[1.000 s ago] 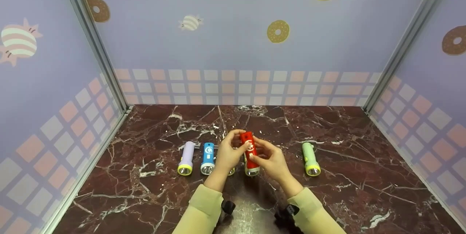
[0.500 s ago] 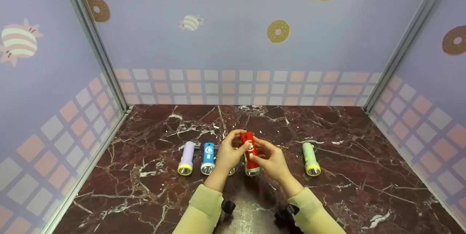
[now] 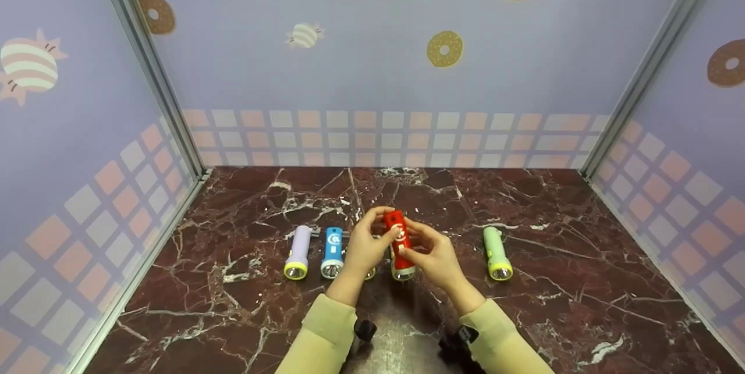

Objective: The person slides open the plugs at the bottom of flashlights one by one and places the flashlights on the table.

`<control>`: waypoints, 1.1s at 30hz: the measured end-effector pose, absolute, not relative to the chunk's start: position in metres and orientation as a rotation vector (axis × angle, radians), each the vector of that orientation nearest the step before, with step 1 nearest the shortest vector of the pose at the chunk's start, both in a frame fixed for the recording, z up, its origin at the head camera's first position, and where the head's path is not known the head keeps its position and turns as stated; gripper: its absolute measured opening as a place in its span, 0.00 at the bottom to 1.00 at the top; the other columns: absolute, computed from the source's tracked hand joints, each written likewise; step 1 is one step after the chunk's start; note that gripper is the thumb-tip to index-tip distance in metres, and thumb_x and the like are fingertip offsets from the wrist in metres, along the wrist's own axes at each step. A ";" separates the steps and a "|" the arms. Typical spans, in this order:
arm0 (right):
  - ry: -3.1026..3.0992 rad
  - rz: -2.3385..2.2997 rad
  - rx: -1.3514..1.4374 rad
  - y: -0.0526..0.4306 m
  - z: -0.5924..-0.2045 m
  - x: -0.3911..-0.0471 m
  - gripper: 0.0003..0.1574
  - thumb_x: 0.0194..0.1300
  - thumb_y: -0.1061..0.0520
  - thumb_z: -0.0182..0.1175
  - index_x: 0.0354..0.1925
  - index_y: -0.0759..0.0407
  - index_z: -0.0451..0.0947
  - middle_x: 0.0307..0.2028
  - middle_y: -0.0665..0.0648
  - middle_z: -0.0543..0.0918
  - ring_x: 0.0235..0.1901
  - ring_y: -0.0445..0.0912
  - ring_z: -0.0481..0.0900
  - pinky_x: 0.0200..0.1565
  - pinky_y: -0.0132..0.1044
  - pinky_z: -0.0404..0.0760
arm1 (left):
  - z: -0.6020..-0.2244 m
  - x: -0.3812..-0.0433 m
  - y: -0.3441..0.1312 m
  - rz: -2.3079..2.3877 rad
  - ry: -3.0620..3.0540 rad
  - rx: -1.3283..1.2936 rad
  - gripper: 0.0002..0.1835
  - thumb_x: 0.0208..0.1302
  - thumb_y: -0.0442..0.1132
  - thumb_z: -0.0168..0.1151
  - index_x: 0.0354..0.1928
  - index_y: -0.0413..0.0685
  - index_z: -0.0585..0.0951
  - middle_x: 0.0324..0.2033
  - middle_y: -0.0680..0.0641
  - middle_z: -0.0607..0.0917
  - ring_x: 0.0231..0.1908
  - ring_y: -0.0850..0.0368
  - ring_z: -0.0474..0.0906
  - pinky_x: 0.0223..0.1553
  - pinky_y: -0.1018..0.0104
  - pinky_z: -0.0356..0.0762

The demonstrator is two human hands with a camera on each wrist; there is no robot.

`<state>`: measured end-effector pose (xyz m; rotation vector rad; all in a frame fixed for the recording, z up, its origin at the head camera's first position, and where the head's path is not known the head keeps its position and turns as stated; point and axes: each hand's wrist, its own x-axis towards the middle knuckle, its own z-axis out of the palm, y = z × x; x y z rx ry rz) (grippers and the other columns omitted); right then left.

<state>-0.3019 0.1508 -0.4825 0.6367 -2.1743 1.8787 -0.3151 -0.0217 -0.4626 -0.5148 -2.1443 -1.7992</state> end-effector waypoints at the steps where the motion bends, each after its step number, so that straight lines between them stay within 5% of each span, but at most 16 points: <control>1: -2.176 1.879 0.635 0.151 -0.482 -0.302 0.37 0.59 0.71 0.69 0.66 0.73 0.73 0.52 0.75 0.84 0.44 0.47 0.87 0.49 0.38 0.86 | -0.462 -0.315 -0.022 -1.798 -2.147 -0.512 0.21 0.62 0.37 0.70 0.56 0.39 0.80 0.46 0.32 0.88 0.40 0.41 0.85 0.46 0.51 0.84; 16: -2.196 1.875 0.604 0.150 -0.481 -0.302 0.37 0.59 0.70 0.70 0.66 0.72 0.73 0.54 0.74 0.85 0.47 0.55 0.87 0.50 0.39 0.86 | -0.463 -0.317 -0.021 -1.796 -2.152 -0.526 0.21 0.63 0.36 0.70 0.57 0.39 0.80 0.47 0.32 0.88 0.41 0.36 0.85 0.45 0.51 0.84; 26: -2.183 1.826 0.635 0.150 -0.484 -0.303 0.35 0.59 0.70 0.70 0.64 0.73 0.74 0.50 0.74 0.86 0.47 0.47 0.87 0.47 0.35 0.86 | -0.462 -0.314 -0.022 -1.790 -2.158 -0.527 0.21 0.63 0.36 0.69 0.58 0.40 0.80 0.47 0.32 0.87 0.41 0.34 0.86 0.44 0.51 0.86; 33: -2.197 1.832 0.623 0.150 -0.485 -0.303 0.36 0.59 0.70 0.70 0.65 0.72 0.74 0.52 0.74 0.85 0.48 0.51 0.87 0.48 0.35 0.86 | -0.463 -0.315 -0.022 -1.781 -2.170 -0.527 0.22 0.63 0.36 0.69 0.58 0.39 0.80 0.47 0.32 0.87 0.42 0.35 0.86 0.45 0.50 0.86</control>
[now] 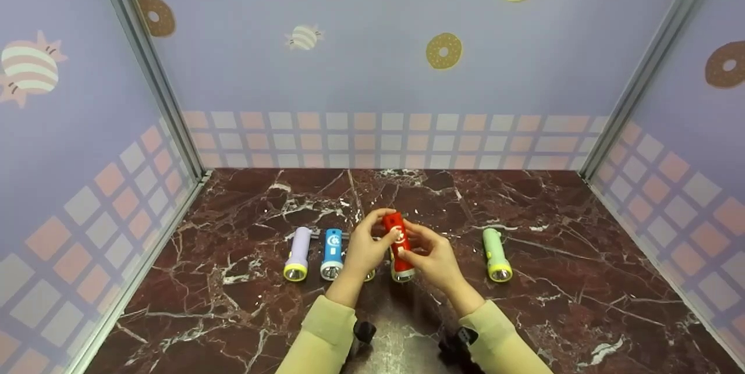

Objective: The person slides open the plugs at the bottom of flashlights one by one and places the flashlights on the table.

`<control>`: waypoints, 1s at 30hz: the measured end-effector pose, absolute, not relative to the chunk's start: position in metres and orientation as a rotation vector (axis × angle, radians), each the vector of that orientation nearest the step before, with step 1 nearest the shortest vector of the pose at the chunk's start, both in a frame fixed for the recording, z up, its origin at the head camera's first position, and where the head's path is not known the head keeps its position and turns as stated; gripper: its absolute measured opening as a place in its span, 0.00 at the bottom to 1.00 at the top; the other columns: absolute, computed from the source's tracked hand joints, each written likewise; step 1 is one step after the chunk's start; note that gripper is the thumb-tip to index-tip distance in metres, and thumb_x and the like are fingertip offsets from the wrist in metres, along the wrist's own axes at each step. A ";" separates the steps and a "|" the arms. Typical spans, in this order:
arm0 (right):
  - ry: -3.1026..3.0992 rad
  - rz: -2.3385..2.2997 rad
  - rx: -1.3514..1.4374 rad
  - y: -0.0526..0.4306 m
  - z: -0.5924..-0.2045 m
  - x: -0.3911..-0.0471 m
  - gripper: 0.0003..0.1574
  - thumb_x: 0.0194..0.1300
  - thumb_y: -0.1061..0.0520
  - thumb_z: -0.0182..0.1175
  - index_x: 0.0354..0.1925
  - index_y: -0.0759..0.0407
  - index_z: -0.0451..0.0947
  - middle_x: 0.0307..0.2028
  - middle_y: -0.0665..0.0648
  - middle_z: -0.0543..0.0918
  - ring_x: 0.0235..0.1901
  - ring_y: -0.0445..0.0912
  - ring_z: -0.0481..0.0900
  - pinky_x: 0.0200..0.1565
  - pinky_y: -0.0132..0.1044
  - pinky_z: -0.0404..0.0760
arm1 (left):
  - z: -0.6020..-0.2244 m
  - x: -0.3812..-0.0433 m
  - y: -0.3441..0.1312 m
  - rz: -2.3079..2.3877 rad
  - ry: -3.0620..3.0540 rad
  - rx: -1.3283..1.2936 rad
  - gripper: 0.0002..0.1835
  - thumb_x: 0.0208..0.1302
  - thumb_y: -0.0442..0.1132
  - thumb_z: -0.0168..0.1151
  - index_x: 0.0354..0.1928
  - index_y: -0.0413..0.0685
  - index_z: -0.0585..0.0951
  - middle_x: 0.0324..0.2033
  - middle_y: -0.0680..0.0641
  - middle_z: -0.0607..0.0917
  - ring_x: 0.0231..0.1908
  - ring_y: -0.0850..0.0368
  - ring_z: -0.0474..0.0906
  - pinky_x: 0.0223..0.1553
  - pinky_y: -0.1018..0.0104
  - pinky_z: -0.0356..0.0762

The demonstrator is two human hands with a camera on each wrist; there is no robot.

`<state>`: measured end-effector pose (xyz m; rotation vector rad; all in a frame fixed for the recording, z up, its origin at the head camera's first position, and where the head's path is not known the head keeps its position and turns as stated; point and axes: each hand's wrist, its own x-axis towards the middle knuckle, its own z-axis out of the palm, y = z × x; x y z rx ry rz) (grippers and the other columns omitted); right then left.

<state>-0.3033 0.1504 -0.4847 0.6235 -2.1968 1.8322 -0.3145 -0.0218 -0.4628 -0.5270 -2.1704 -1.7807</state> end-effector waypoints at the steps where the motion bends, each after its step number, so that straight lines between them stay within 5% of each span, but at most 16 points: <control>1: -2.201 1.836 0.617 0.151 -0.485 -0.303 0.36 0.59 0.70 0.70 0.65 0.72 0.74 0.52 0.74 0.85 0.49 0.52 0.87 0.48 0.34 0.86 | -0.463 -0.314 -0.022 -1.778 -2.173 -0.526 0.22 0.63 0.36 0.69 0.58 0.39 0.80 0.47 0.32 0.87 0.42 0.36 0.86 0.46 0.51 0.86; 10: -2.206 1.828 0.607 0.150 -0.485 -0.303 0.35 0.59 0.70 0.70 0.65 0.72 0.74 0.52 0.74 0.85 0.48 0.50 0.87 0.48 0.35 0.86 | -0.465 -0.314 -0.023 -1.758 -2.169 -0.551 0.21 0.63 0.35 0.69 0.58 0.38 0.80 0.47 0.32 0.87 0.41 0.37 0.86 0.42 0.56 0.85; 18: -2.211 1.831 0.627 0.151 -0.485 -0.303 0.36 0.59 0.70 0.70 0.65 0.73 0.73 0.53 0.74 0.85 0.48 0.56 0.87 0.49 0.36 0.86 | -0.465 -0.315 -0.022 -1.762 -2.178 -0.539 0.22 0.63 0.34 0.69 0.59 0.38 0.80 0.48 0.31 0.86 0.42 0.36 0.86 0.44 0.49 0.86; 30: -2.227 1.826 0.616 0.151 -0.485 -0.303 0.36 0.58 0.70 0.70 0.65 0.71 0.74 0.54 0.72 0.85 0.47 0.51 0.87 0.49 0.34 0.86 | -0.464 -0.314 -0.023 -1.744 -2.197 -0.545 0.22 0.64 0.34 0.69 0.60 0.40 0.80 0.49 0.31 0.85 0.43 0.36 0.86 0.45 0.49 0.85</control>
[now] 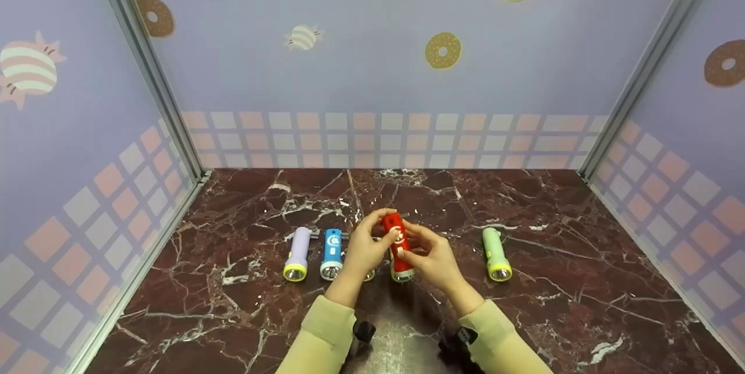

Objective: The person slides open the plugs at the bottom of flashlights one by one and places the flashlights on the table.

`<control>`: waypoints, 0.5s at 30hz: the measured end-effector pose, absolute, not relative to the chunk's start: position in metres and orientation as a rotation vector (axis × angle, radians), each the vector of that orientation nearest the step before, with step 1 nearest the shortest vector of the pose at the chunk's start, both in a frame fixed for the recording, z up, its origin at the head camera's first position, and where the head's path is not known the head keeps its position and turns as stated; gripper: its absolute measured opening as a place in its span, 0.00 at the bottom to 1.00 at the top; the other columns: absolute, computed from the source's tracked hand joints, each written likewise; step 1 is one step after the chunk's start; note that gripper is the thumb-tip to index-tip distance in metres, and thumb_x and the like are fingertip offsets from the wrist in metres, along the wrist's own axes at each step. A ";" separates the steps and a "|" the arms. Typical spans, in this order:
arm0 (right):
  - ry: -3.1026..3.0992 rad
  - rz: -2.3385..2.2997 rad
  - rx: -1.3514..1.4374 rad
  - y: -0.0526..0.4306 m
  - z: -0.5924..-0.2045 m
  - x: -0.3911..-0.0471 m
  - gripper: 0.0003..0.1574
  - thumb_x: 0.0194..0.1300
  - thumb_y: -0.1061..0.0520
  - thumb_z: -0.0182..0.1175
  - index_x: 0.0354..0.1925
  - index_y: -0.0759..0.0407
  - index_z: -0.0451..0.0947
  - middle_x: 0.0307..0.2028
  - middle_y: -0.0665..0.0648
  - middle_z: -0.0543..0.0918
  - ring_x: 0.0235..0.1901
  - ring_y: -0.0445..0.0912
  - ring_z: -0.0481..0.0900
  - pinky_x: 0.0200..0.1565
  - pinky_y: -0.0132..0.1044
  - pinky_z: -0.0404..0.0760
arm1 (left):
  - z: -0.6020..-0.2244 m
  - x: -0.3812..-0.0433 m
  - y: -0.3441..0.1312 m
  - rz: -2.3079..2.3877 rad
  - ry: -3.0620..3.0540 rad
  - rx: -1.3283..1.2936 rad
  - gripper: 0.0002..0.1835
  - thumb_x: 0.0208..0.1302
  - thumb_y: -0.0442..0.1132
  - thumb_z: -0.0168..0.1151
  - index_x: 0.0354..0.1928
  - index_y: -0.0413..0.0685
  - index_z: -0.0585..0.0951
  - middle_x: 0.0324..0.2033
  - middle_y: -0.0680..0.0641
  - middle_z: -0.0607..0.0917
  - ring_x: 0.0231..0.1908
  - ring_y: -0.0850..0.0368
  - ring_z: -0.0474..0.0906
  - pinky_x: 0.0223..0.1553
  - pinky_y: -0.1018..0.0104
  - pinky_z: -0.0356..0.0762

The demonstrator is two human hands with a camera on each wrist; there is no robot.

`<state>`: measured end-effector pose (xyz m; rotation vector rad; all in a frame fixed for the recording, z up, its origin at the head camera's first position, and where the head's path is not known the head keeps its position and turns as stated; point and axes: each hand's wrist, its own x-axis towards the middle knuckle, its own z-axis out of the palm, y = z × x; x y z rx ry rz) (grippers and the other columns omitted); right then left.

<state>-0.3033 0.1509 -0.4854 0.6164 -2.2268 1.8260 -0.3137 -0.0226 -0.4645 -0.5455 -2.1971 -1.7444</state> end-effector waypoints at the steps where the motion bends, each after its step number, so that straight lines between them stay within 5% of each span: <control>1: -2.225 1.827 0.619 0.151 -0.485 -0.303 0.36 0.58 0.70 0.70 0.65 0.71 0.74 0.54 0.73 0.85 0.47 0.51 0.87 0.49 0.34 0.85 | -0.464 -0.314 -0.023 -1.743 -2.199 -0.544 0.22 0.64 0.34 0.69 0.60 0.40 0.80 0.49 0.31 0.85 0.43 0.36 0.86 0.45 0.49 0.85; 15: -2.200 1.850 0.613 0.151 -0.486 -0.304 0.37 0.59 0.70 0.70 0.66 0.71 0.74 0.55 0.73 0.84 0.49 0.56 0.87 0.50 0.35 0.86 | -0.463 -0.314 -0.021 -1.696 -2.201 -0.586 0.22 0.66 0.35 0.66 0.62 0.40 0.78 0.51 0.32 0.85 0.43 0.39 0.85 0.46 0.53 0.85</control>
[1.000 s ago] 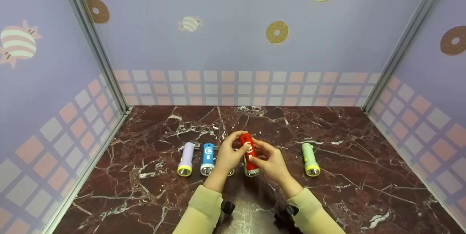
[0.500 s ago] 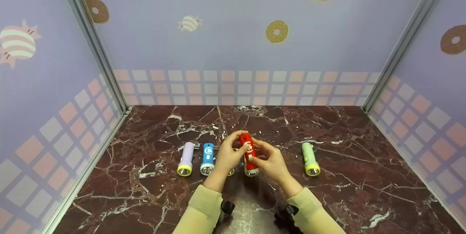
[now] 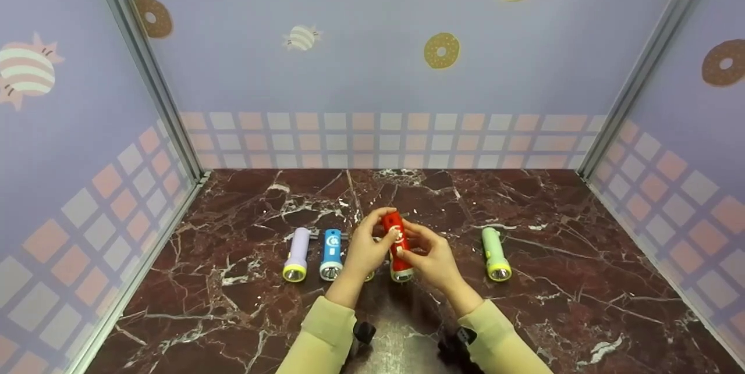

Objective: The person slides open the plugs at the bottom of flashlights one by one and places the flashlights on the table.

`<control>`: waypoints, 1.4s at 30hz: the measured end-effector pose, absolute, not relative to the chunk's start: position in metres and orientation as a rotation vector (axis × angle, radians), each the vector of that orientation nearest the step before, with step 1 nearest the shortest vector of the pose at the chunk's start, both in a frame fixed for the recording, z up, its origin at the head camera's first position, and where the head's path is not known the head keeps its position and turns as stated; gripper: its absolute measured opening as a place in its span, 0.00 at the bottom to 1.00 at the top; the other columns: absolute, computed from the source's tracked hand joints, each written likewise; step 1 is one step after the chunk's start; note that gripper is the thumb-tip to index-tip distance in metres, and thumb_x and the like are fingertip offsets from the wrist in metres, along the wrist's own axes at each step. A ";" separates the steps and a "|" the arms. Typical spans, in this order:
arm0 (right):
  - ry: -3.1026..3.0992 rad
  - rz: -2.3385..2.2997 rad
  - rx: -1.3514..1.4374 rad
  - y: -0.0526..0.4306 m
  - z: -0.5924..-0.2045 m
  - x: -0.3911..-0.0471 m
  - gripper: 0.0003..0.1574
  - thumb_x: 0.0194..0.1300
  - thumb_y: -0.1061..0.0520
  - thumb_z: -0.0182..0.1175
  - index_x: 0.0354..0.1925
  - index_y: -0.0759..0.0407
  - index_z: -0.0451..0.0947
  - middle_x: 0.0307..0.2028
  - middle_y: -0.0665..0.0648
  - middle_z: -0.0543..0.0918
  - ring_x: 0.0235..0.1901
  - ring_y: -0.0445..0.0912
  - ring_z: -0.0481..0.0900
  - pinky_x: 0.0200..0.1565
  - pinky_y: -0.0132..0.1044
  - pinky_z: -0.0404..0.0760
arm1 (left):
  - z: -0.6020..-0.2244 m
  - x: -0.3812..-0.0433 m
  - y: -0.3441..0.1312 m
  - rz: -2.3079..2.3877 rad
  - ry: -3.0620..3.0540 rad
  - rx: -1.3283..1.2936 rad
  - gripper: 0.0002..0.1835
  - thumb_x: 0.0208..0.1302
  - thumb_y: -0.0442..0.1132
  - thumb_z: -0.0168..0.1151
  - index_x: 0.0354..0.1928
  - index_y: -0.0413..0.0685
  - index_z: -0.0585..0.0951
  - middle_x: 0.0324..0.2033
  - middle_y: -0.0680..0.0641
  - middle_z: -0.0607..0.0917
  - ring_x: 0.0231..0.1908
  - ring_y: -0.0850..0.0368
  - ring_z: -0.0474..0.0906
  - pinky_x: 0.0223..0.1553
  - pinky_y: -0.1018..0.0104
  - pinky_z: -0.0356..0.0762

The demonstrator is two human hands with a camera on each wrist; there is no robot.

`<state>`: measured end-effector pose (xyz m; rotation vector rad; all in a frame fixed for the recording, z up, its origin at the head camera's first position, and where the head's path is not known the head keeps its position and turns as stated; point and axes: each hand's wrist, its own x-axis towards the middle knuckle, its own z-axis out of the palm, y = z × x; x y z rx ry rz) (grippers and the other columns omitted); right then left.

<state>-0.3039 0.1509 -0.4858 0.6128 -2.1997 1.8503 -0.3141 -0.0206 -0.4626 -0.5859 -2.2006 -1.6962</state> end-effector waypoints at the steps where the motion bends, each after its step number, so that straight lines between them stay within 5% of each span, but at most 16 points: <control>1: -2.194 1.852 0.611 0.151 -0.486 -0.304 0.37 0.59 0.70 0.70 0.66 0.71 0.74 0.55 0.73 0.84 0.50 0.57 0.87 0.50 0.36 0.86 | -0.463 -0.314 -0.020 -1.699 -2.194 -0.587 0.24 0.66 0.35 0.66 0.63 0.40 0.78 0.52 0.32 0.84 0.43 0.39 0.84 0.46 0.53 0.85; 7: -2.157 1.886 0.580 0.150 -0.485 -0.304 0.37 0.59 0.69 0.70 0.66 0.69 0.74 0.55 0.73 0.84 0.51 0.58 0.86 0.51 0.38 0.86 | -0.464 -0.315 -0.016 -1.775 -2.166 -0.515 0.31 0.66 0.36 0.68 0.70 0.42 0.72 0.52 0.30 0.85 0.43 0.38 0.83 0.42 0.51 0.86; 30: -2.051 1.915 0.447 0.149 -0.484 -0.306 0.36 0.58 0.71 0.70 0.65 0.69 0.75 0.51 0.74 0.86 0.48 0.58 0.87 0.49 0.33 0.86 | -0.466 -0.313 -0.013 -1.907 -2.130 -0.590 0.34 0.65 0.33 0.68 0.72 0.39 0.69 0.49 0.26 0.84 0.45 0.33 0.84 0.49 0.44 0.86; 42: -2.024 1.965 0.479 0.147 -0.485 -0.305 0.37 0.58 0.73 0.69 0.65 0.72 0.73 0.54 0.76 0.84 0.47 0.48 0.87 0.51 0.34 0.86 | -0.468 -0.312 -0.012 -1.956 -2.114 -0.560 0.35 0.62 0.30 0.68 0.71 0.39 0.70 0.48 0.27 0.84 0.43 0.36 0.85 0.45 0.59 0.87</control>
